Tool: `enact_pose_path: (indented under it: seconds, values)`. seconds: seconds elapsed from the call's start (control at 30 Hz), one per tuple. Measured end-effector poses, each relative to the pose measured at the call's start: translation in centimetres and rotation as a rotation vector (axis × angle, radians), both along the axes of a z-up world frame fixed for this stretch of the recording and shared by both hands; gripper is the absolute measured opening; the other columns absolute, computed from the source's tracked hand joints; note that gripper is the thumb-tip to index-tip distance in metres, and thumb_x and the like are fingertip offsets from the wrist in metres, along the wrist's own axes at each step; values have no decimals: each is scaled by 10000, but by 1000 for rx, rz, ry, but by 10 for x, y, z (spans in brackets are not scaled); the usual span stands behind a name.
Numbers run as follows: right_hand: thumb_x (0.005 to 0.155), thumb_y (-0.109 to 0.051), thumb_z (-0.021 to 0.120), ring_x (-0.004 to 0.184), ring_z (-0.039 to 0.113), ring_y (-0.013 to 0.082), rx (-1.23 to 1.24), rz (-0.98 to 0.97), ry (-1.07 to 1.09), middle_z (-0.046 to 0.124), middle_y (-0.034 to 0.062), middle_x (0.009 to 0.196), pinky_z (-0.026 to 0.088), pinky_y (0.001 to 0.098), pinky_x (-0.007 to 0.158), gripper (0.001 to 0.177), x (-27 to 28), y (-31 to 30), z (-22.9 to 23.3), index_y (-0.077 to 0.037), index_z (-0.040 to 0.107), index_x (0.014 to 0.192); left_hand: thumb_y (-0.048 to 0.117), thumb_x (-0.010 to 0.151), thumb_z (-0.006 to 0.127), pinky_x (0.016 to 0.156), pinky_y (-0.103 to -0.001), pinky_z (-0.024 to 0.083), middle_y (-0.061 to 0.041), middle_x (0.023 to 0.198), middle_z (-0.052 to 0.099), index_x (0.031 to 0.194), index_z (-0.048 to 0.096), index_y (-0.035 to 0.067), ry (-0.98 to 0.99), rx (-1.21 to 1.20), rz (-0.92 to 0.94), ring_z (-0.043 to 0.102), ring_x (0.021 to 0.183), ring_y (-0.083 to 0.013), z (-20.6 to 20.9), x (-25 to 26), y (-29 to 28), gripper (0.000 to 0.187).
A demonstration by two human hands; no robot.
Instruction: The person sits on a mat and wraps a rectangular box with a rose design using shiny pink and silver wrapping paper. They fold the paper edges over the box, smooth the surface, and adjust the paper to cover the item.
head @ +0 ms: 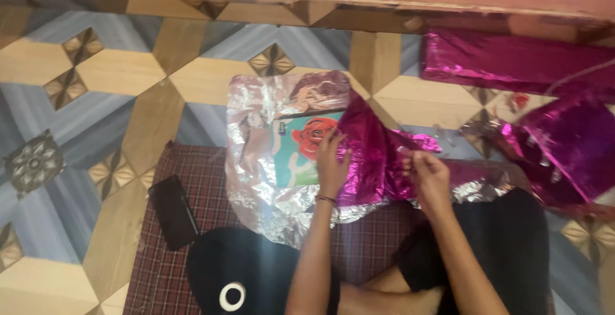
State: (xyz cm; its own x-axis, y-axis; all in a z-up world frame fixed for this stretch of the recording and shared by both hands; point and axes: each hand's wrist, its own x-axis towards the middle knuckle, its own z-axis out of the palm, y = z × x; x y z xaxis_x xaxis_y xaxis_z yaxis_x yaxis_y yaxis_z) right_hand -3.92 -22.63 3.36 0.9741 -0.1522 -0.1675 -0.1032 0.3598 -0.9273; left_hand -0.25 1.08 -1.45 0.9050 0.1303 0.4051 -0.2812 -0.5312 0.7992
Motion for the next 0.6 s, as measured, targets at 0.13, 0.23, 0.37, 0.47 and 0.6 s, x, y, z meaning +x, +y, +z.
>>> enact_pose_path:
  seconds: [0.13,0.23,0.37,0.47,0.6]
  values:
    - [1091,-175,623,799,650,111,-321,-242,-152,715,64,940,539,253,748,192,-20,-77,29,1,698,1078,185,956,670,1157,-497,376,-197,1450,543,1336,609,26,-89,5,0,490,1367,-398,-1,-8,1,416]
    - [1116,-165,649,744,602,99,-588,-439,-198,706,50,934,474,250,664,185,-38,-140,32,11,687,1075,170,954,659,1132,-478,399,-189,1386,603,1308,623,27,-43,33,48,537,1326,-387,0,-20,4,383]
    - [1104,-71,695,804,686,206,-1145,-728,-343,727,136,931,537,336,757,160,-48,-215,21,53,713,1004,176,973,662,1099,-461,432,-185,1322,636,1284,636,26,-39,5,69,575,1259,-380,5,-31,6,346]
    - [1025,-11,703,779,676,307,-1390,-906,-213,719,191,923,516,412,710,96,-53,-253,2,64,734,975,176,976,648,1081,-460,445,-186,1309,638,1268,636,21,-21,-22,50,585,1240,-378,11,-37,6,331]
    - [911,1,686,859,659,405,-1620,-1047,-97,708,214,948,499,503,786,76,-53,-284,-26,42,737,948,174,979,633,1060,-466,448,-194,1293,632,1254,632,10,-29,21,50,582,1222,-385,21,-37,5,320]
